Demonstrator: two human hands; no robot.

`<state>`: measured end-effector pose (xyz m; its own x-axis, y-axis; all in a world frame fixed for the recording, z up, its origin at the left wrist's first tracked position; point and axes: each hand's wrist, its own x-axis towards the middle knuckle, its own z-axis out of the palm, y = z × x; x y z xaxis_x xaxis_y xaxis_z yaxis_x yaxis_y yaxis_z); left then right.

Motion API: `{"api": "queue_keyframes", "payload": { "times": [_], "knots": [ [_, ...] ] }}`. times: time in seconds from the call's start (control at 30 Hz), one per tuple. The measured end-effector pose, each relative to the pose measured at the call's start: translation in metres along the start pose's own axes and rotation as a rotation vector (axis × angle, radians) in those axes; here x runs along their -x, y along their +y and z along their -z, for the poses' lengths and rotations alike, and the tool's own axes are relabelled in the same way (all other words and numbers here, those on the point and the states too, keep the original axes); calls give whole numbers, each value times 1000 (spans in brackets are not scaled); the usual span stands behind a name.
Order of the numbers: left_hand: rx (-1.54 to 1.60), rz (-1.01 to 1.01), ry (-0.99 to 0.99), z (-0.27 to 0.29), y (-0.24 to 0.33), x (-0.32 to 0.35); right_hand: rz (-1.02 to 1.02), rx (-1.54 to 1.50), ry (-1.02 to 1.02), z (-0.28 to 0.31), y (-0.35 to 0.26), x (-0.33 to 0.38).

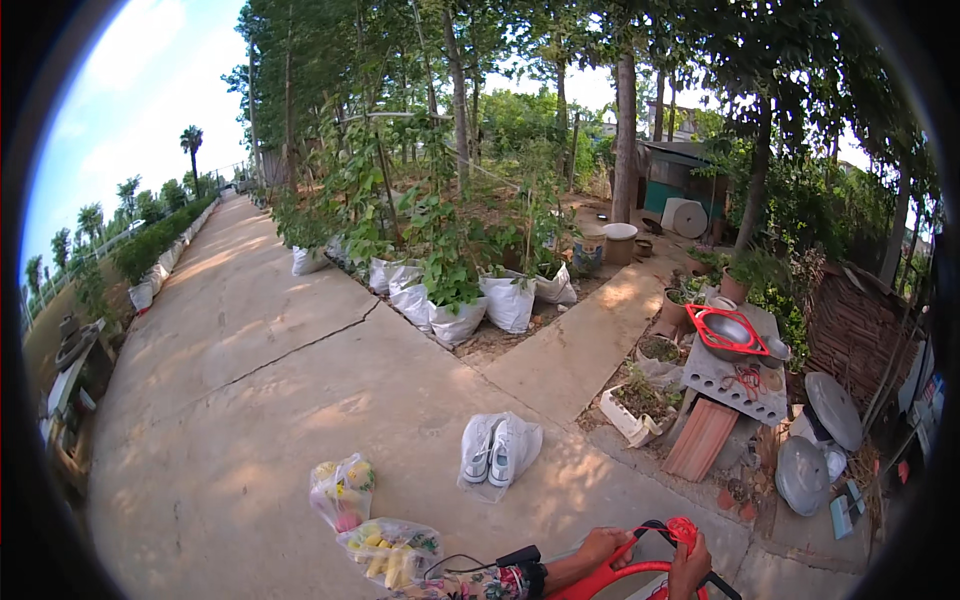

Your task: Winding a red rope around a plastic frame and a green container.

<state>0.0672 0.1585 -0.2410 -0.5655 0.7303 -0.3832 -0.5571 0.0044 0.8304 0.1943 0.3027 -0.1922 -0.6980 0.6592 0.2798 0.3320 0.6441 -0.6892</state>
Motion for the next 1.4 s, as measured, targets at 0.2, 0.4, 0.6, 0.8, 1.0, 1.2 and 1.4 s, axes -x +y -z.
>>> {"api": "queue_keyframes", "payload": {
  "times": [0.2,0.4,0.6,0.8,1.0,1.2,1.4],
  "knots": [
    [73,21,-89,11,0,5,-37,129,11,-4,4,1],
    [120,17,-78,7,0,5,-39,165,47,2,-7,3],
    [109,-9,-102,8,-2,7,-100,93,-21,10,-16,4],
    [66,43,-133,9,4,22,53,54,229,-5,10,1],
    [163,67,-149,16,0,19,62,109,239,-7,5,-1],
    [189,12,-130,18,-4,17,-172,229,-63,14,-23,0],
    [210,-151,102,-5,9,27,-113,136,-4,7,-11,-1]
  ]
}}
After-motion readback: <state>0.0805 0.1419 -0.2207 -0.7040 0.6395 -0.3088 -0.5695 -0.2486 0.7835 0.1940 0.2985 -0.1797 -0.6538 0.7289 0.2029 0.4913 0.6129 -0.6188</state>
